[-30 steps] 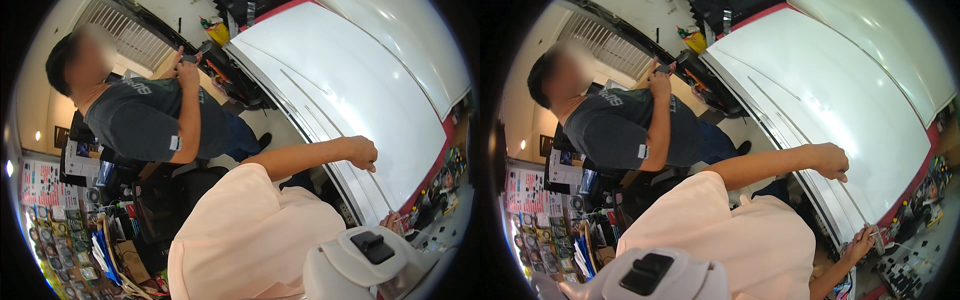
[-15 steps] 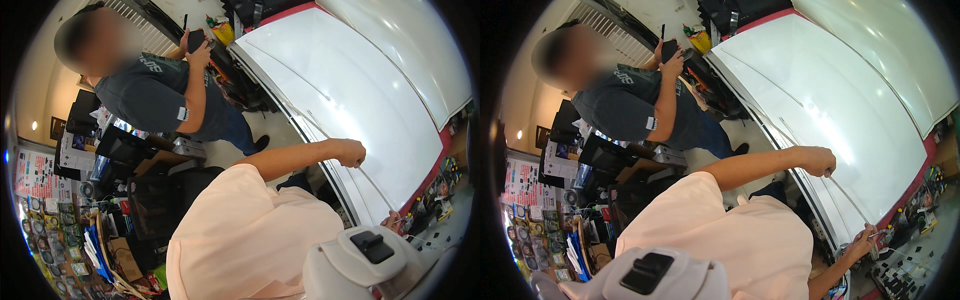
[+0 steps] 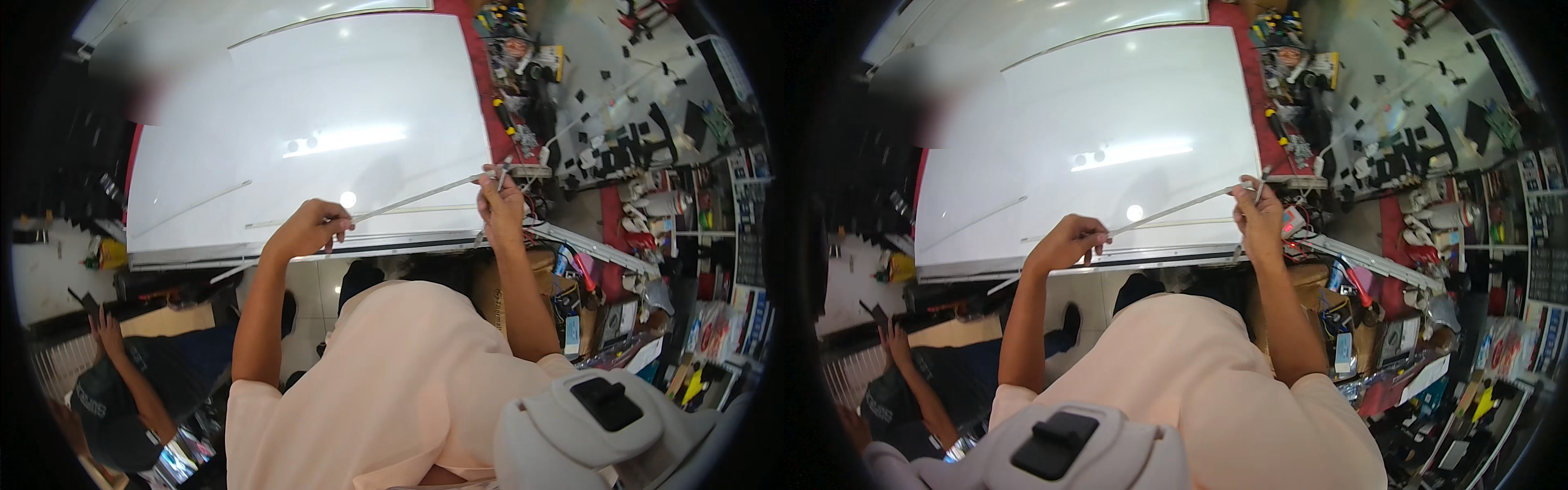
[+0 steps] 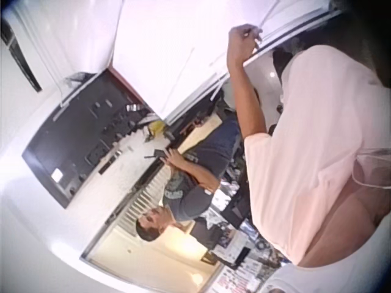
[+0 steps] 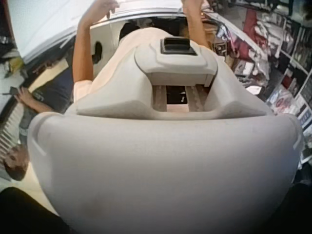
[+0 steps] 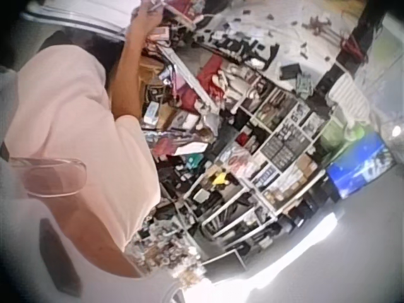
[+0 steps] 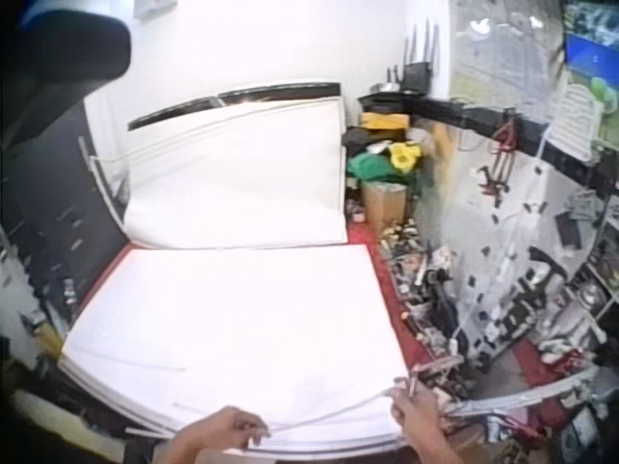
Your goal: The person works on the edge of a large white panel, handling thin wires and small electronic components with both hands.
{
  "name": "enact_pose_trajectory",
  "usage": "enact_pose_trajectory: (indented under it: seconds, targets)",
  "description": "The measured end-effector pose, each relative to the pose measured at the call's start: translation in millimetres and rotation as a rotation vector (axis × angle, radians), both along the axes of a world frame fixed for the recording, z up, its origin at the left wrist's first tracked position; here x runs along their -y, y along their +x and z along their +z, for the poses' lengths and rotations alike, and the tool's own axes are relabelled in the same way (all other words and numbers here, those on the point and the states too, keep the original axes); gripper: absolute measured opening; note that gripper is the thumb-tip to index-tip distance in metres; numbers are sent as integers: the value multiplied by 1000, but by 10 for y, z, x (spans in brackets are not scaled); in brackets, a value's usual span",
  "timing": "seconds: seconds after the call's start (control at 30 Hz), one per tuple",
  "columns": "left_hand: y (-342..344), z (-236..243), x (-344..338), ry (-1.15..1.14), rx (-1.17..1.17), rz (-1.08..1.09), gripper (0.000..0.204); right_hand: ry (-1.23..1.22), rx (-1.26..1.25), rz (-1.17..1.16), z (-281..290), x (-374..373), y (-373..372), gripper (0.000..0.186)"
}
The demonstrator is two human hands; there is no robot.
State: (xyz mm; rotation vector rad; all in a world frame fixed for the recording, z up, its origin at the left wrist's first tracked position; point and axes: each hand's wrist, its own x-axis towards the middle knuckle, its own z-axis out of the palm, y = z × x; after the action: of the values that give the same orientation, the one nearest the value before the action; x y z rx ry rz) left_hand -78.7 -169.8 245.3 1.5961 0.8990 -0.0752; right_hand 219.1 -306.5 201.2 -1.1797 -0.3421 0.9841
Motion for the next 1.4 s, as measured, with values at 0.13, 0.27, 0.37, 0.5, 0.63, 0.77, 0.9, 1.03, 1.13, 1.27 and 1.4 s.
enact_pose_trajectory:
  seconds: [0.13, 0.27, 0.37, 0.5, 0.63, 0.77, 0.9, 1.03, 1.13, 1.27, 1.4]
  targets:
    - [7, -35, 42, -56, -40, 6, 17, -83, 191, 4, 43, 130, -93, 40]
    - [47, -7, 89, -76, 1, 10, 17, -2, 266, -67, 62, 148, -219, 41]
    - [69, 33, 103, -71, -6, 26, 17, 26, 306, -106, 12, 118, -233, 39]
    - [102, 63, 94, -30, -51, 12, 17, -15, 389, -88, 14, 119, -213, 41]
    - [52, -14, 81, -40, -3, 31, 17, 8, 381, -87, 5, 91, -238, 38]
    - [8, -17, 60, -20, 3, 7, 16, 2, 274, -34, 35, 112, -98, 22]
    - [55, 44, 90, -14, -19, 5, 15, 6, 395, -49, -42, 128, -39, 16]
    - [81, 58, 108, -2, -21, 7, 21, 1, 454, -99, -118, 128, -44, 17]
    - [60, 173, 73, 0, -110, 14, 34, 57, 52, -66, -158, 205, 131, 14]
    - [-35, 194, -101, 29, -242, -15, 42, 104, -9, -110, -156, 275, 306, 16]
    - [-65, 56, -115, 196, -219, -10, 37, 87, -36, -145, -69, 254, 277, 19]
